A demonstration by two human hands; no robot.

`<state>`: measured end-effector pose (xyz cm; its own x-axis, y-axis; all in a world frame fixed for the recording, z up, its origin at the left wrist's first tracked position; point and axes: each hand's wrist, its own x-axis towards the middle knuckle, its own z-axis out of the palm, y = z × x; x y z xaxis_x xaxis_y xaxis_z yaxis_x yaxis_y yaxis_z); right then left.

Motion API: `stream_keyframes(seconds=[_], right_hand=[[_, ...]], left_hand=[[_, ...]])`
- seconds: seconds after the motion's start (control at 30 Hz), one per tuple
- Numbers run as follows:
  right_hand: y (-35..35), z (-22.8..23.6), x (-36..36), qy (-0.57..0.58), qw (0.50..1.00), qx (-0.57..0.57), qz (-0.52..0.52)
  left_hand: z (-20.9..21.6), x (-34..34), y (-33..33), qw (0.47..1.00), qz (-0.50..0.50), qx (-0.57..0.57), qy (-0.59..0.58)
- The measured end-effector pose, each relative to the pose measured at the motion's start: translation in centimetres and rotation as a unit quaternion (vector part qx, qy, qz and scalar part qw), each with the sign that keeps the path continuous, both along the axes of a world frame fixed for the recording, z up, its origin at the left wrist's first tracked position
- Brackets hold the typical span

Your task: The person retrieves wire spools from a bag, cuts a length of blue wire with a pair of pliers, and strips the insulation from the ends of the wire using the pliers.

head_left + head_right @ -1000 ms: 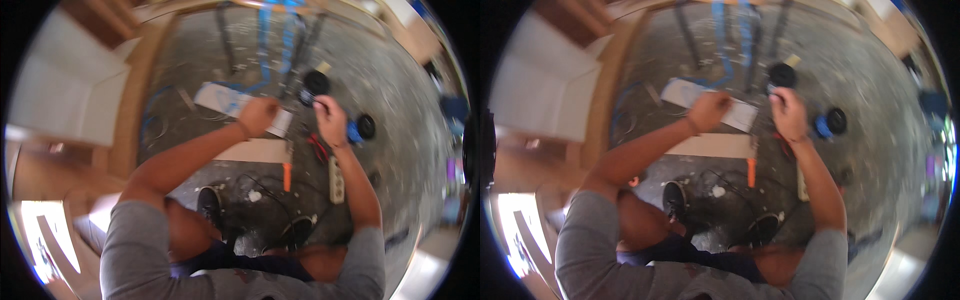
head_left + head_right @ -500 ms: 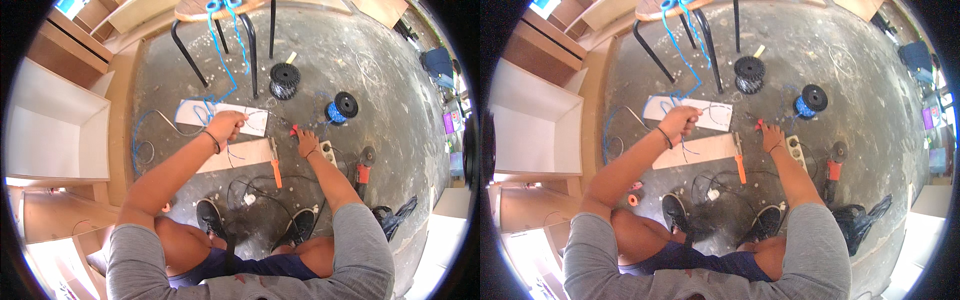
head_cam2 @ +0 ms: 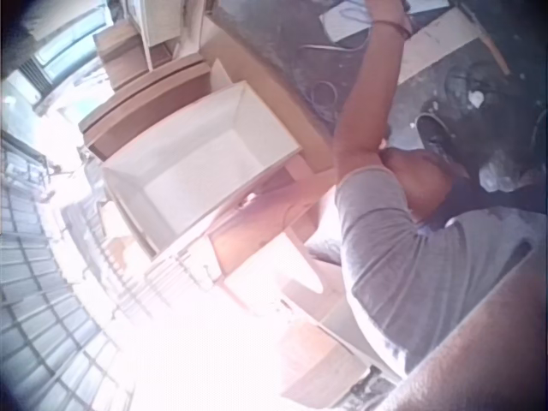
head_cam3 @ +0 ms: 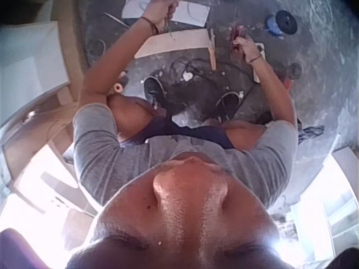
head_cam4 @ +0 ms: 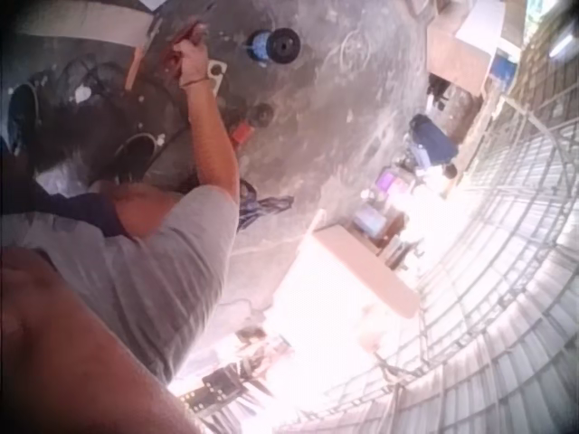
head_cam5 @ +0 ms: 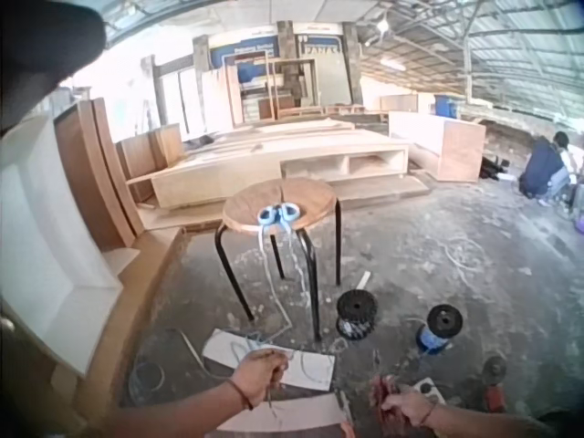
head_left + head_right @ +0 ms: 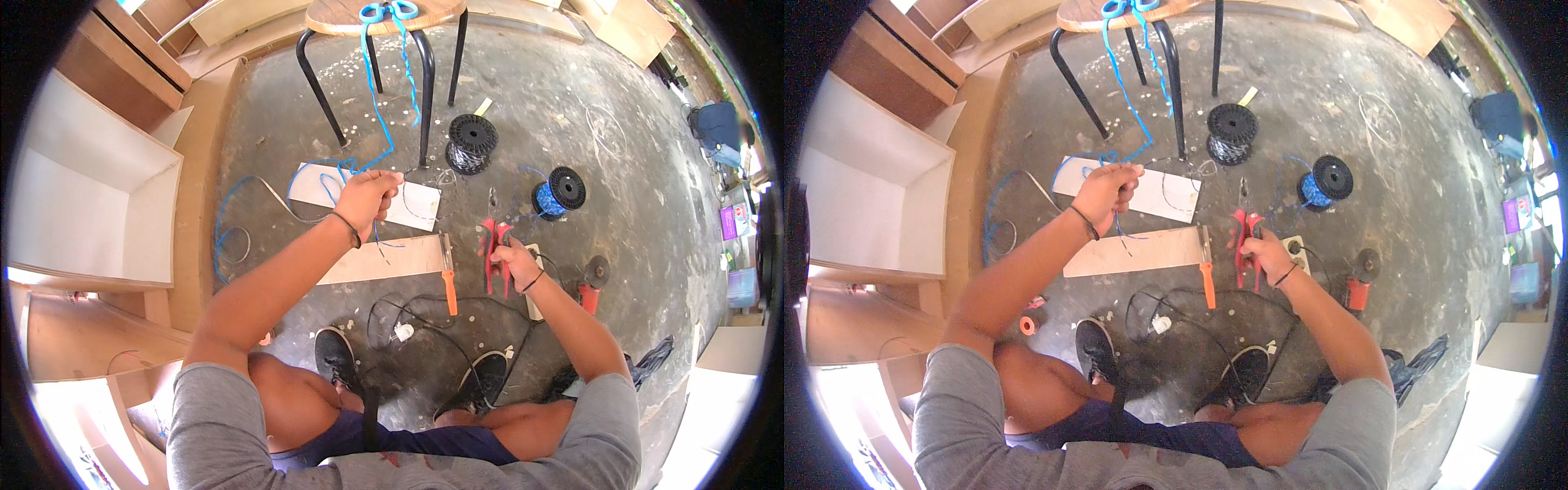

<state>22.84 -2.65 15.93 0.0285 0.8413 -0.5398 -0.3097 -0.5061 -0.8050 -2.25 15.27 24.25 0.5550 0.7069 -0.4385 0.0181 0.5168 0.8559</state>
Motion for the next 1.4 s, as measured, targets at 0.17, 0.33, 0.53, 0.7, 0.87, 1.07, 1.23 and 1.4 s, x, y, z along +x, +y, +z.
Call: stream_keyframes(seconds=[0.17,0.33,0.53,0.7,0.87,1.07,1.23,1.4], right_hand=[[0.8,6.5,-2.8,0.015,0.992,0.07,0.105],[2.5,7.2,-5.3,-0.021,0.984,0.122,0.127],[3.8,6.0,-6.2,-0.189,0.952,0.186,0.155],[4.4,7.4,-7.2,-0.145,0.966,0.179,0.119],[4.2,7.3,-7.1,-0.232,0.941,0.232,0.08],[4.1,8.2,-7.2,-0.284,0.931,0.224,0.06],[4.3,8.6,-7.0,-0.292,0.935,0.182,0.083],[4.7,7.2,-5.8,-0.456,0.853,0.238,0.091]], left_hand=[[-0.1,0.8,0.3,0.999,0.004,0.01,-0.034],[1.6,1.4,-0.7,0.999,0.003,0.039,-0.03],[2.7,2.1,-2.6,0.993,-0.009,0.115,0.012],[2.8,2.2,-3.4,0.988,-0.014,0.153,0.021],[3.2,2.7,-3.6,0.987,-0.028,0.157,0.016],[3.1,2.7,-3.7,0.982,-0.044,0.181,0.016],[3.1,2.7,-3.8,0.98,-0.055,0.189,0.019],[2.1,2.7,-3.7,0.981,-0.077,0.178,0.024]])
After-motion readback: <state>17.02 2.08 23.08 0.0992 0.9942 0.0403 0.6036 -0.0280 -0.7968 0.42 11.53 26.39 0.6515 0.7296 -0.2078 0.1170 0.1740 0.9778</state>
